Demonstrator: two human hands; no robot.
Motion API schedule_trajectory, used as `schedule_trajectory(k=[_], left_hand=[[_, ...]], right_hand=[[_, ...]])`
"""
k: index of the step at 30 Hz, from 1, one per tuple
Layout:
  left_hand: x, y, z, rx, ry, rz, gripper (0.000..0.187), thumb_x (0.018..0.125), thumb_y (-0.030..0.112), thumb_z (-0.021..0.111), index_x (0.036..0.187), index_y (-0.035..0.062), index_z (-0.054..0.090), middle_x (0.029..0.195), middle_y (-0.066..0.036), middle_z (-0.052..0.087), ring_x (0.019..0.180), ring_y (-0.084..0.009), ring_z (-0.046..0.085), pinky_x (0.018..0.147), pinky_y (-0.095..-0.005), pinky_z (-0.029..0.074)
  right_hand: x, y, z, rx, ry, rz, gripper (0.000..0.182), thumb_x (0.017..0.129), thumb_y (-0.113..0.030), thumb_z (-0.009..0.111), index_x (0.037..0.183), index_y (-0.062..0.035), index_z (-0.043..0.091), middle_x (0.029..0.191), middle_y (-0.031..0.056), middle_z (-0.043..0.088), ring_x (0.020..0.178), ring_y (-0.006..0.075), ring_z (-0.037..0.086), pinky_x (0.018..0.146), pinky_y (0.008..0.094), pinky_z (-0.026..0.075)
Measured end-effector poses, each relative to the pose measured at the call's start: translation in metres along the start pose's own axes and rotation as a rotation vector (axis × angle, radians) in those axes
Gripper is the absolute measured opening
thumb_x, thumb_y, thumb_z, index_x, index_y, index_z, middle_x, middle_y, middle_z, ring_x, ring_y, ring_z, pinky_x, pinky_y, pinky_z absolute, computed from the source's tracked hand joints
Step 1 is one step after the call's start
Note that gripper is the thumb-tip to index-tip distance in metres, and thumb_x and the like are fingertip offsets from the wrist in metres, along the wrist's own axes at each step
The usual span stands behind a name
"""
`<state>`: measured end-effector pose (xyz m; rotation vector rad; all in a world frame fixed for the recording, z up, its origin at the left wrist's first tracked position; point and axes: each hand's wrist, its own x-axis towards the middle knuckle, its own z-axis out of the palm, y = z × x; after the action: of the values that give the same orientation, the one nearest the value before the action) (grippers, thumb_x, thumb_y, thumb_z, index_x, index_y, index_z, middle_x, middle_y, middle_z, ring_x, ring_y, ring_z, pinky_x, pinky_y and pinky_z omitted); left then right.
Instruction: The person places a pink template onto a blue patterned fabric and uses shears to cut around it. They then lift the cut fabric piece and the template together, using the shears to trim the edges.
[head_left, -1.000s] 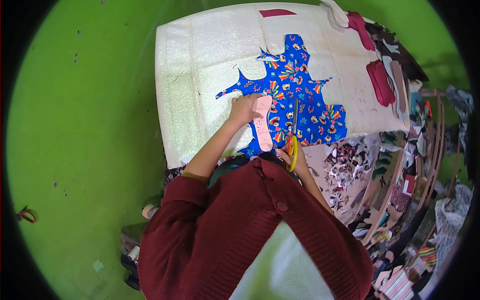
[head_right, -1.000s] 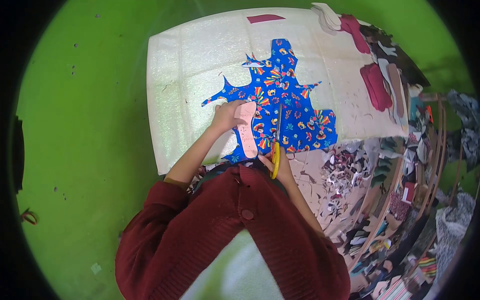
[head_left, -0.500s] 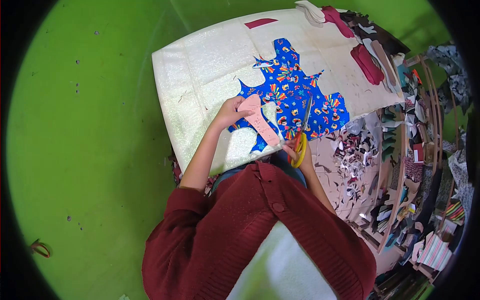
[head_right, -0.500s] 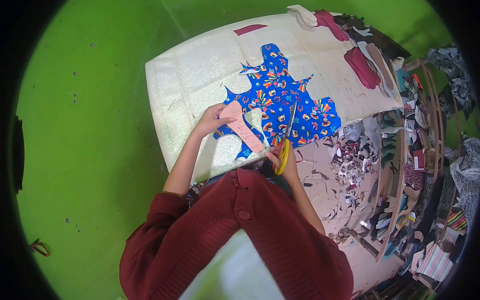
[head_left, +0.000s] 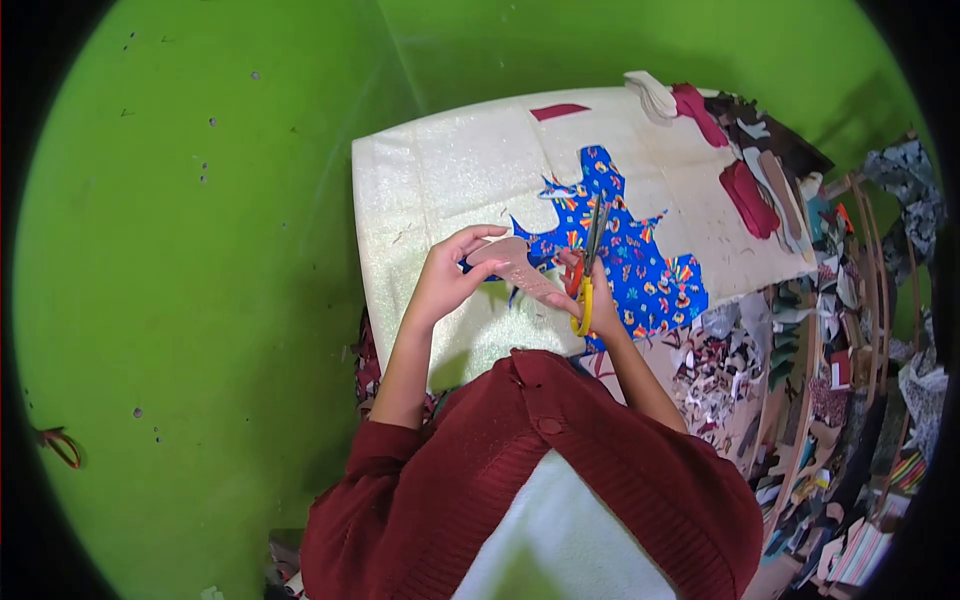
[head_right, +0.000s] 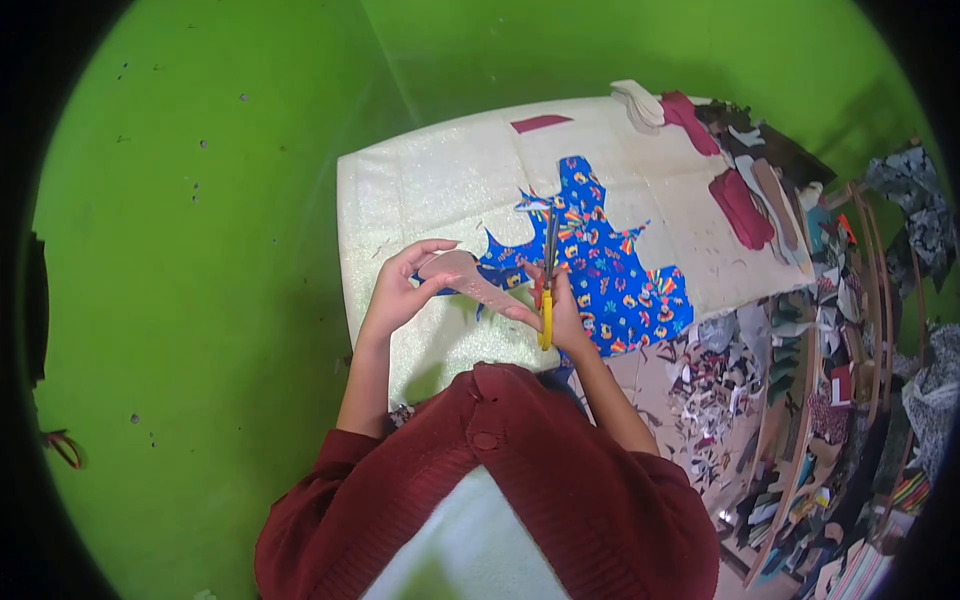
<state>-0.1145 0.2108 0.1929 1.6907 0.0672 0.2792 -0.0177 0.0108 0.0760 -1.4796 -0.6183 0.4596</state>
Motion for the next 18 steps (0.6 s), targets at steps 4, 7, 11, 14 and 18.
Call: schedule_trajectory(k=[4,7,11,14,18], left_hand=[[0.0,-0.001,-0.013,0.063,0.044,-0.007,0.026,0.074,0.007,0.062,0.096,-0.0036,0.056,0.086,-0.005,0.06,0.081,-0.0085,0.053,0.071,-0.0223,0.044],[-0.005,0.002,-0.022,-0.001,-0.023,-0.137,0.022,0.074,0.009,0.062,0.092,-0.0034,0.058,0.082,-0.003,0.06,0.077,-0.0069,0.053,0.068,-0.0214,0.043],[-0.011,0.0,-0.027,-0.038,-0.026,-0.129,0.02,0.075,0.009,0.061,0.091,-0.003,0.058,0.079,-0.002,0.059,0.074,-0.0058,0.052,0.066,-0.0207,0.043],[-0.014,-0.001,-0.031,-0.071,-0.026,-0.108,0.019,0.075,0.008,0.06,0.091,-0.003,0.058,0.081,-0.003,0.059,0.075,-0.0066,0.052,0.067,-0.0208,0.042],[-0.02,-0.009,-0.032,-0.103,0.035,-0.056,0.018,0.075,0.006,0.06,0.091,-0.0035,0.058,0.086,-0.005,0.058,0.077,-0.0086,0.053,0.069,-0.0215,0.042]], right_hand=[[0.017,-0.01,0.005,0.296,-0.067,-0.029,0.076,0.061,-0.013,0.075,0.118,-0.0047,0.025,0.122,0.0133,0.039,0.111,0.0196,0.04,0.089,0.0324,0.037],[0.027,-0.012,0.003,0.308,-0.102,-0.042,0.079,0.06,-0.01,0.075,0.12,-0.0056,0.024,0.124,0.0139,0.036,0.115,0.0229,0.037,0.092,0.0358,0.035],[0.033,-0.017,0.005,0.347,-0.155,-0.05,0.08,0.059,-0.008,0.075,0.12,-0.0048,0.024,0.123,0.0132,0.036,0.115,0.0237,0.037,0.093,0.0352,0.034],[0.035,-0.013,0.008,0.345,-0.188,-0.054,0.077,0.059,-0.005,0.074,0.118,-0.0045,0.026,0.117,0.0112,0.04,0.114,0.0238,0.038,0.093,0.0343,0.035],[0.036,-0.007,0.018,0.41,-0.208,-0.132,0.064,0.06,0.0,0.072,0.111,-0.0043,0.033,0.105,0.0073,0.043,0.106,0.0204,0.045,0.09,0.0316,0.038]])
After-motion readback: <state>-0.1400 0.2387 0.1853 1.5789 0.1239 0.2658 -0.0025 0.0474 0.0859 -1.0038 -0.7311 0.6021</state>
